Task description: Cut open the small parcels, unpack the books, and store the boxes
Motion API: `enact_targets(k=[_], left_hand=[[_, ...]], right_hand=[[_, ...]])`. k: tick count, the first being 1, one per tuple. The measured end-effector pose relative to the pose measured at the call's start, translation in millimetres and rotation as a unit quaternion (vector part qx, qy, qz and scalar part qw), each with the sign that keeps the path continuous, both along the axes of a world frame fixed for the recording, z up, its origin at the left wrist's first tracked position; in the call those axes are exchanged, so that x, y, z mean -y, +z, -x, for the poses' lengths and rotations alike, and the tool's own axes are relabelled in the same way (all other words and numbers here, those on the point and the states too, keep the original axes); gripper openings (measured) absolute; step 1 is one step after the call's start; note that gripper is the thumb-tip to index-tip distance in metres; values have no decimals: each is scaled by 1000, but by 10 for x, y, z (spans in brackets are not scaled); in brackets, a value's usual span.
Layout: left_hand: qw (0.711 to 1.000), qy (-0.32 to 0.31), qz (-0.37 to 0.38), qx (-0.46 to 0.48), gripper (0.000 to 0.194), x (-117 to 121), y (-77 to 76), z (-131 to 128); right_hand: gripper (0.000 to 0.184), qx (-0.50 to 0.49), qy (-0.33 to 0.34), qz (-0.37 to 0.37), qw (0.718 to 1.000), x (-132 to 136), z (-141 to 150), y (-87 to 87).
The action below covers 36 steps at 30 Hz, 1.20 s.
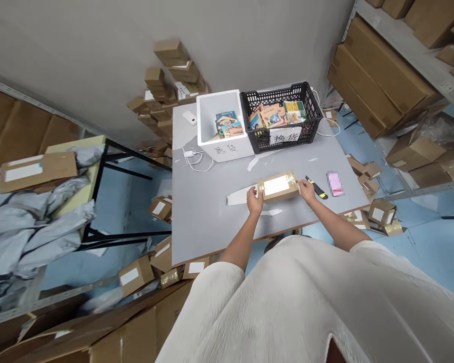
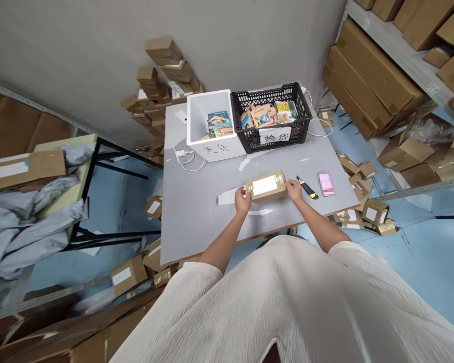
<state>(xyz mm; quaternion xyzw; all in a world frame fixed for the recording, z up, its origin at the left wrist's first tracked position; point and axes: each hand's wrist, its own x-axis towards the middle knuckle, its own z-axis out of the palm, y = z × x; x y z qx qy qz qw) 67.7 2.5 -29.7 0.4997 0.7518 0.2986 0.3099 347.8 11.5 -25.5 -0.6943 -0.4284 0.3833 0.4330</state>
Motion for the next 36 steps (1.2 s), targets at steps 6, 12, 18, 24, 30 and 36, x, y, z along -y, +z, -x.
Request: enact_targets(k=[6, 12, 18, 24, 30, 36], left_hand=[[993, -31, -77, -81, 32, 22, 297, 28], [973, -161, -163, -45, 55, 227, 578, -105], [975, -142, -158, -69, 62, 270, 604, 145], [976, -159, -149, 13, 62, 145, 547, 5], [978, -186, -98, -2, 59, 50, 484, -339], [958, -210, -140, -137, 50, -86, 609, -517]], right_hand=[[55, -16, -2, 37, 999, -96, 327, 54], [68, -5, 40, 46, 998, -137, 774, 76], [45, 30, 94, -19, 995, -183, 933, 252], [39, 87, 90, -83, 989, -253, 704, 482], [48, 31, 48, -33, 998, -237, 209, 452], [50, -14, 44, 1, 999, -250, 43, 374]])
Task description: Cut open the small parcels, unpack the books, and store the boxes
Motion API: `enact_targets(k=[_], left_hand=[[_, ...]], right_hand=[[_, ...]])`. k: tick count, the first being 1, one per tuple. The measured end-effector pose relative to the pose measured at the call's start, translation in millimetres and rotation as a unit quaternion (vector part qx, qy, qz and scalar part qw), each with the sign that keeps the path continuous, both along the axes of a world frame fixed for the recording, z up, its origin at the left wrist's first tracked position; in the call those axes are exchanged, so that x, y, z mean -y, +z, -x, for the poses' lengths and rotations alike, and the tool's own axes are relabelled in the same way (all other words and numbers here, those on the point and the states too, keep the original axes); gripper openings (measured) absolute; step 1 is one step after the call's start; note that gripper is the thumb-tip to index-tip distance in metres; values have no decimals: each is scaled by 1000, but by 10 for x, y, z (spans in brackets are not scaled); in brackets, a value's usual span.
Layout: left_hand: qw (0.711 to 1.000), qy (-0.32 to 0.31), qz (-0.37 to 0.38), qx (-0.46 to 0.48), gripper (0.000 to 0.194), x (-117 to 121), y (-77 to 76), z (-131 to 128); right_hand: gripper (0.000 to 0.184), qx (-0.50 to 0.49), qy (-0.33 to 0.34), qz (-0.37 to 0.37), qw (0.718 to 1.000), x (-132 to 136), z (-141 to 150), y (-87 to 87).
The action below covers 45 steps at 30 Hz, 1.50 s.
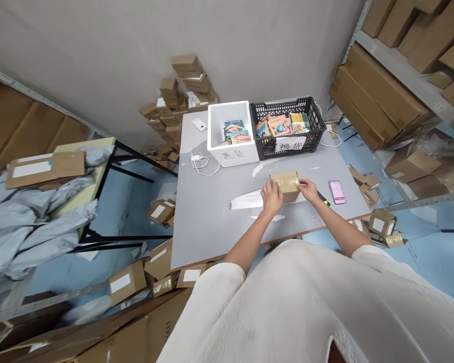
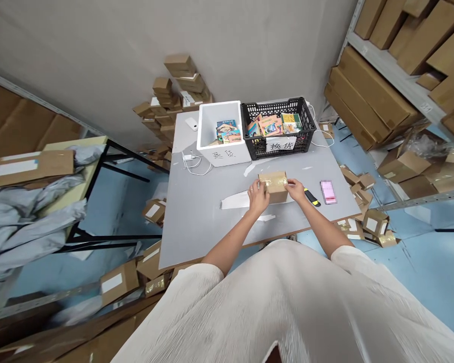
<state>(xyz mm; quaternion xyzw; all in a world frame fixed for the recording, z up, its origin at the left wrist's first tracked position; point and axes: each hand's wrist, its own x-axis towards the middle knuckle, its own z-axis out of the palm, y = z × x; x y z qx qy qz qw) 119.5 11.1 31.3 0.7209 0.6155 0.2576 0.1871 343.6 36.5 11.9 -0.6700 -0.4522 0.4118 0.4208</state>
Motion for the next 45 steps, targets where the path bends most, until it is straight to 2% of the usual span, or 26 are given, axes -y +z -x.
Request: enact_targets(k=[4, 8, 11, 14, 20, 25, 29, 33, 37, 40, 42, 45], left_hand=[[993, -117, -19, 14, 51, -70, 55, -119], [991, -134, -20, 7, 49, -59, 64, -203], [994, -109, -20, -10, 53, -38, 95, -186], [998, -59, -16, -24, 61, -38, 134, -78], [997, 72, 20, -21, 68, -59, 93, 420], [987, 134, 72, 42, 60, 22, -4, 968], [978, 158, 93, 101, 59, 109, -99, 1193], [967, 155, 129, 157, 60, 137, -248, 1100], [952, 144, 180, 200, 61, 143, -404, 814], [944, 141, 222, 198, 59, 169, -481, 629], [952, 142, 200, 182, 57, 192, -496, 560], [976, 130, 111, 133, 56, 230, -451, 512]], right_hand=[[50, 1, 12, -13, 1000, -11, 43, 23], [50, 3, 30, 13, 999, 17, 12, 16], [49, -13, 33, 54, 998, 44, -10, -35], [39, 3, 42, 65, 997, 51, 26, -104], [20, 56, 54, 110, 991, 21, 253, -210], [31, 55, 70, 147, 985, -5, 589, -275], [42, 34, 73, 135, 988, -14, 800, -289], [42, 70, 58, 87, 992, 20, 678, -226], [42, 111, 62, 55, 990, 134, 346, -146], [45, 115, 71, 55, 989, 241, 157, -123], [47, 92, 92, 53, 990, 289, 79, -124], [46, 64, 102, 41, 992, 307, -24, -134]])
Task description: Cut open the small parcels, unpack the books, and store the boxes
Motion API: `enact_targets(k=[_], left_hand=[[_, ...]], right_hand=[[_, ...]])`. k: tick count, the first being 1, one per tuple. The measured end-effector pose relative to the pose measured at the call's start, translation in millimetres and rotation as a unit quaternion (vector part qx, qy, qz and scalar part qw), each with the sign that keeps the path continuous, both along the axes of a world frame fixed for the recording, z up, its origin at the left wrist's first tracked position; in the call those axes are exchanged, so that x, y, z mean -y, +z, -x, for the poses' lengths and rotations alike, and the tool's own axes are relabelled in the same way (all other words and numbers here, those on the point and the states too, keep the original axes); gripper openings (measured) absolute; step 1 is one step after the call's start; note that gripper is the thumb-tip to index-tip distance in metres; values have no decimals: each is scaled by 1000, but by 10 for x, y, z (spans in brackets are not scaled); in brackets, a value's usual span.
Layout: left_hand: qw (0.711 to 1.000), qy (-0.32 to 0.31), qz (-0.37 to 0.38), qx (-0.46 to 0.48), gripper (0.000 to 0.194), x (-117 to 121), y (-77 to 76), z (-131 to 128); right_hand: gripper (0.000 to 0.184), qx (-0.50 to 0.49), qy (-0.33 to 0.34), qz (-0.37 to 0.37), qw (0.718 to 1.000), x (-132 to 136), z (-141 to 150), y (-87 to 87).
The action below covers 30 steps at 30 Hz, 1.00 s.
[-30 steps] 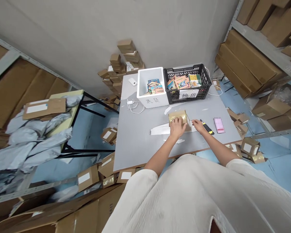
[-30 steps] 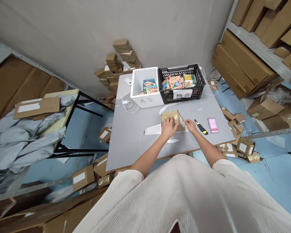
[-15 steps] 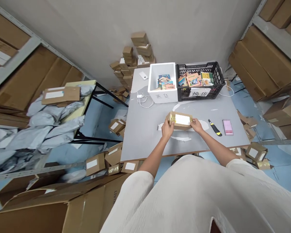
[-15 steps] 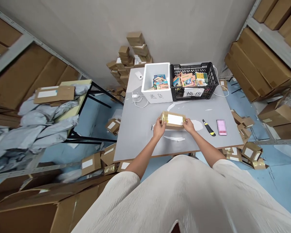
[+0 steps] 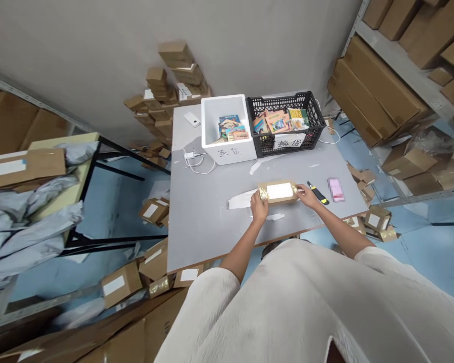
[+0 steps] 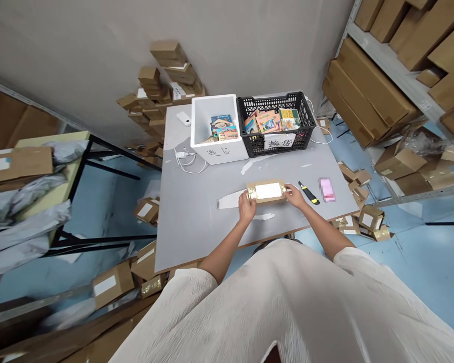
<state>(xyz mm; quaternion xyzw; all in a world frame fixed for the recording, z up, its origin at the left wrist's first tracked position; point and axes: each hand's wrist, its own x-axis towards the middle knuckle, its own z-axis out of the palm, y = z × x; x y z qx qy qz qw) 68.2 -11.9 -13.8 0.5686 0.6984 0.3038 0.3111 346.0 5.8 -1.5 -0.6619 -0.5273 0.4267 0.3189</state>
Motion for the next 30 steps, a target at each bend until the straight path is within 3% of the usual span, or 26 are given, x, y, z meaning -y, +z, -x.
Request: enact_targets(k=[4, 8, 13, 18, 24, 30], left_hand=[[991, -94, -58, -74, 45, 70, 124, -80], [974, -179, -60, -125, 41, 166, 191, -193], [971, -180, -60, -147, 54, 229, 167, -235], [973, -163, -43, -155, 56, 232, 136, -252], [976, -117, -26, -180, 56, 264, 132, -361], [969, -137, -20, -205, 60, 293, 131, -334]], right_hand=[[41, 32, -39, 6, 999, -41, -224, -55], [37, 154, -45, 61, 985, -54, -538, -195], [30, 336, -1, 107, 936, 3, -856, -404], [37, 398, 69, 127, 906, 32, -998, -541], [38, 401, 101, 132, 901, 72, -1039, -614], [37, 379, 95, 146, 909, 48, -1040, -592]])
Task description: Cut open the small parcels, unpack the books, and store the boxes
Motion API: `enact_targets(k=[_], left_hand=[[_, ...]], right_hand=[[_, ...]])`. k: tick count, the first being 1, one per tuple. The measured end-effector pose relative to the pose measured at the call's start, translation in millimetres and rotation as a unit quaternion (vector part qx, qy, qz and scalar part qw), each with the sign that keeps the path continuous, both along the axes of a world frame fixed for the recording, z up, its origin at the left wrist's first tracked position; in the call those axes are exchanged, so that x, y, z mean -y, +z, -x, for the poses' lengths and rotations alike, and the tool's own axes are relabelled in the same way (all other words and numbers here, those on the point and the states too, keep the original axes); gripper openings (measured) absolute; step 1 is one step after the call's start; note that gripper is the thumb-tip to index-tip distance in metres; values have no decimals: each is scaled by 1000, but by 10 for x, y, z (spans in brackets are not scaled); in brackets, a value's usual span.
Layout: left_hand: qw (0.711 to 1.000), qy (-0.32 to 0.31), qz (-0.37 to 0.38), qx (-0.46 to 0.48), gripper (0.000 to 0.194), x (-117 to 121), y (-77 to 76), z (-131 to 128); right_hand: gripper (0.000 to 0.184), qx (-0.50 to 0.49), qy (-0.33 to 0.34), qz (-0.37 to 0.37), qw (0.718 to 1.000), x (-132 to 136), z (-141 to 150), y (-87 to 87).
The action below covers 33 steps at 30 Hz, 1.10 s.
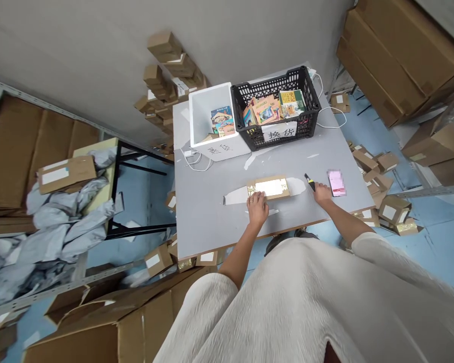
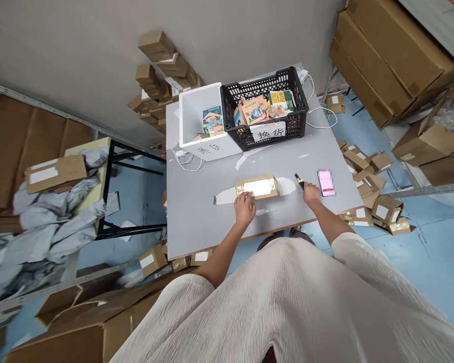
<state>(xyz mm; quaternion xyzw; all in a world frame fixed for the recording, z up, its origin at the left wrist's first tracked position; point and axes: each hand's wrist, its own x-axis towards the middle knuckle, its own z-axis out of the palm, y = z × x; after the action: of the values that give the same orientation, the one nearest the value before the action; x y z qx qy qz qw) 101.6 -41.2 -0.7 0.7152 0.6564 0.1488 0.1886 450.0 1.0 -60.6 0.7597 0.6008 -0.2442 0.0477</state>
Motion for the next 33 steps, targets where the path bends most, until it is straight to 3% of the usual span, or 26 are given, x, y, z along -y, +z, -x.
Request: enact_targets(k=[2, 6, 9, 12, 14, 17, 20, 23, 27, 33], left_hand=[[1000, -10, 7, -24, 60, 9, -5, 18], [998, -24, 6, -56, 60, 21, -26, 34], [998, -35, 4, -54, 59, 20, -39, 45], [998, -48, 6, -45, 58, 17, -34, 73], [997, -58, 3, -40, 58, 13, -24, 103], [996, -79, -3, -31, 57, 5, -5, 165], [995, -93, -17, -23, 54, 4, 9, 238], [995, -88, -26, -25, 56, 30, 0, 298], [995, -94, -20, -22, 63, 85, -51, 328], [994, -106, -24, 2, 68, 94, -109, 357]], right_hand=[[38, -13, -27, 13, 999, -34, -12, 45], [39, -101, -145, 3, 984, -177, -11, 220], [31, -217, -207, -49, 953, -363, 90, 431], [34, -347, -202, -73, 913, -560, 322, 684], [34, -397, -149, -73, 903, -651, 526, 855], [35, -382, 8, -87, 920, -695, 840, 1089], [33, -287, 193, -101, 933, -663, 1120, 1278], [35, -164, 318, -71, 931, -620, 1361, 1418], [40, -47, 377, -44, 924, -595, 1589, 1536], [41, 19, 390, -38, 920, -585, 1733, 1615]])
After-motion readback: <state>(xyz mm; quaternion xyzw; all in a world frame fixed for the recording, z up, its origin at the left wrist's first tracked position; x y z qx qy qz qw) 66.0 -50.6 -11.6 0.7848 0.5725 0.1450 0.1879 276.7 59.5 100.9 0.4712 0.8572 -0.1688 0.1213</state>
